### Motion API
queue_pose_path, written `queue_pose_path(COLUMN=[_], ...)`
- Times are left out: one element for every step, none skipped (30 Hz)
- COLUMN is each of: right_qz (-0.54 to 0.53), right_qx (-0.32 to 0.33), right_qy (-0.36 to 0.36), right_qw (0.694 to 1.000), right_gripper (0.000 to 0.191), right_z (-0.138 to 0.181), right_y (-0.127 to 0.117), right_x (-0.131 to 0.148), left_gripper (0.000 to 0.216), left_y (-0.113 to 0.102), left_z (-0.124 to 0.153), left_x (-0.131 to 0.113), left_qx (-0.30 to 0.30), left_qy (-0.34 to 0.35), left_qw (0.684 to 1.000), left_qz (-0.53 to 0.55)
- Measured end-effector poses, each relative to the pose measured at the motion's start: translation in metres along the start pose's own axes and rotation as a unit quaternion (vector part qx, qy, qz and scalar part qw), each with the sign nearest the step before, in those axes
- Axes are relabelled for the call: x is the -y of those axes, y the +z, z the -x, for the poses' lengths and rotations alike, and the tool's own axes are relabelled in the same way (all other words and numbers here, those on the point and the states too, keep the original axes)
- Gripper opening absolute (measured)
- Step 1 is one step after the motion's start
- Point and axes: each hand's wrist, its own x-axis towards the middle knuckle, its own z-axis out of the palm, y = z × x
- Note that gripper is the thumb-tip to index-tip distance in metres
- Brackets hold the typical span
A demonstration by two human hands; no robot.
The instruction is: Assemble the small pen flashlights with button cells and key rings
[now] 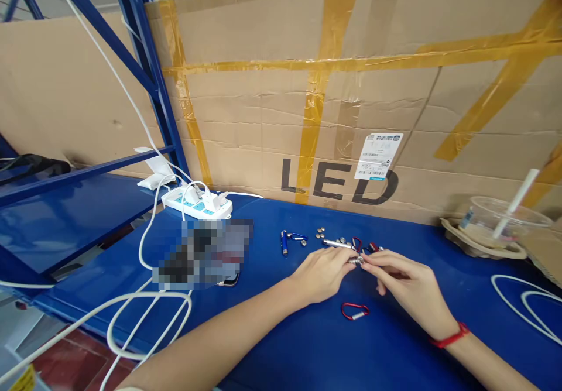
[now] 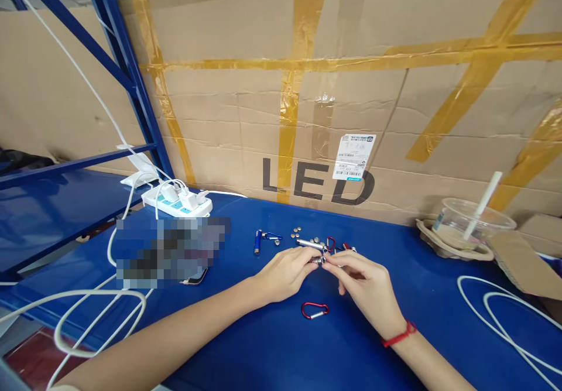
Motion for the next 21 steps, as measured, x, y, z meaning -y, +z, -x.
queue_pose_path(right_qz=[0.004,0.008,0.012,0.014,0.016,0.019,0.022,0.026,0.029,0.031,0.031,0.032,0.032,0.033,0.033,0.033,0.033,0.033,0.033,0.033,0.035], right_qx=[0.002,0.004,0.006,0.006,0.006,0.006,0.006,0.007,0.008,0.010,0.012,0.013,0.014,0.016,0.018,0.020,0.023,0.026,0.030,0.033,0.035], right_qy=[-0.003,-0.006,-0.009,-0.011,-0.012,-0.013,-0.013,-0.012,-0.010,-0.007,-0.004,0.000,0.003,0.005,0.006,0.007,0.007,0.008,0.009,0.010,0.013], right_qw=[1.000,1.000,1.000,1.000,1.000,1.000,1.000,1.000,1.000,0.999,0.999,0.999,0.999,0.999,0.999,0.999,0.999,0.999,0.999,0.999,0.999], right_gripper=[0.016,0.016,0.016,0.017,0.017,0.017,0.018,0.018,0.018,0.019,0.019,0.020,0.020,0.021,0.022,0.023,0.024,0.025,0.026,0.027,0.027], right_z=[0.000,-0.001,-0.001,-0.001,-0.002,-0.002,-0.002,-0.001,-0.001,0.000,0.001,0.002,0.002,0.003,0.003,0.003,0.002,0.002,0.002,0.002,0.001], right_y=[0.000,-0.001,-0.001,-0.001,-0.001,0.000,0.000,0.000,0.001,0.001,0.002,0.002,0.003,0.003,0.003,0.003,0.004,0.003,0.003,0.003,0.003], right_x=[0.001,0.002,0.004,0.005,0.006,0.006,0.007,0.007,0.007,0.007,0.008,0.009,0.010,0.011,0.012,0.014,0.014,0.015,0.016,0.016,0.016], left_gripper=[0.019,0.019,0.019,0.019,0.019,0.019,0.019,0.020,0.020,0.021,0.022,0.022,0.023,0.024,0.025,0.025,0.026,0.026,0.026,0.026,0.026], left_y=[0.000,0.000,0.000,0.000,0.000,0.000,-0.001,-0.001,-0.001,-0.002,-0.002,-0.003,-0.003,-0.004,-0.004,-0.004,-0.004,-0.005,-0.005,-0.005,-0.006], left_z=[0.000,0.000,0.000,0.000,0.000,0.000,0.000,0.000,0.000,0.000,0.000,0.000,0.000,0.000,0.000,0.000,0.000,-0.001,-0.001,-0.001,-0.001], left_x=[0.000,0.000,0.000,0.000,0.000,0.000,0.000,0.000,0.000,0.000,0.000,0.000,0.000,0.000,0.000,0.000,0.000,-0.001,-0.001,-0.001,-0.001], left_qx=[-0.003,-0.006,-0.007,-0.007,-0.004,0.000,0.006,0.012,0.018,0.024,0.028,0.031,0.034,0.037,0.039,0.042,0.045,0.049,0.052,0.056,0.060], left_qy=[0.002,0.004,0.005,0.004,0.002,-0.001,-0.005,-0.010,-0.017,-0.024,-0.031,-0.037,-0.042,-0.047,-0.052,-0.057,-0.061,-0.064,-0.065,-0.067,-0.068], left_qw=[1.000,1.000,1.000,1.000,1.000,1.000,1.000,1.000,1.000,0.999,0.999,0.999,0.998,0.998,0.998,0.997,0.997,0.996,0.996,0.996,0.995], left_qz=[-0.002,-0.004,-0.006,-0.008,-0.009,-0.008,-0.007,-0.005,-0.001,0.003,0.007,0.011,0.015,0.017,0.018,0.020,0.022,0.025,0.029,0.032,0.036])
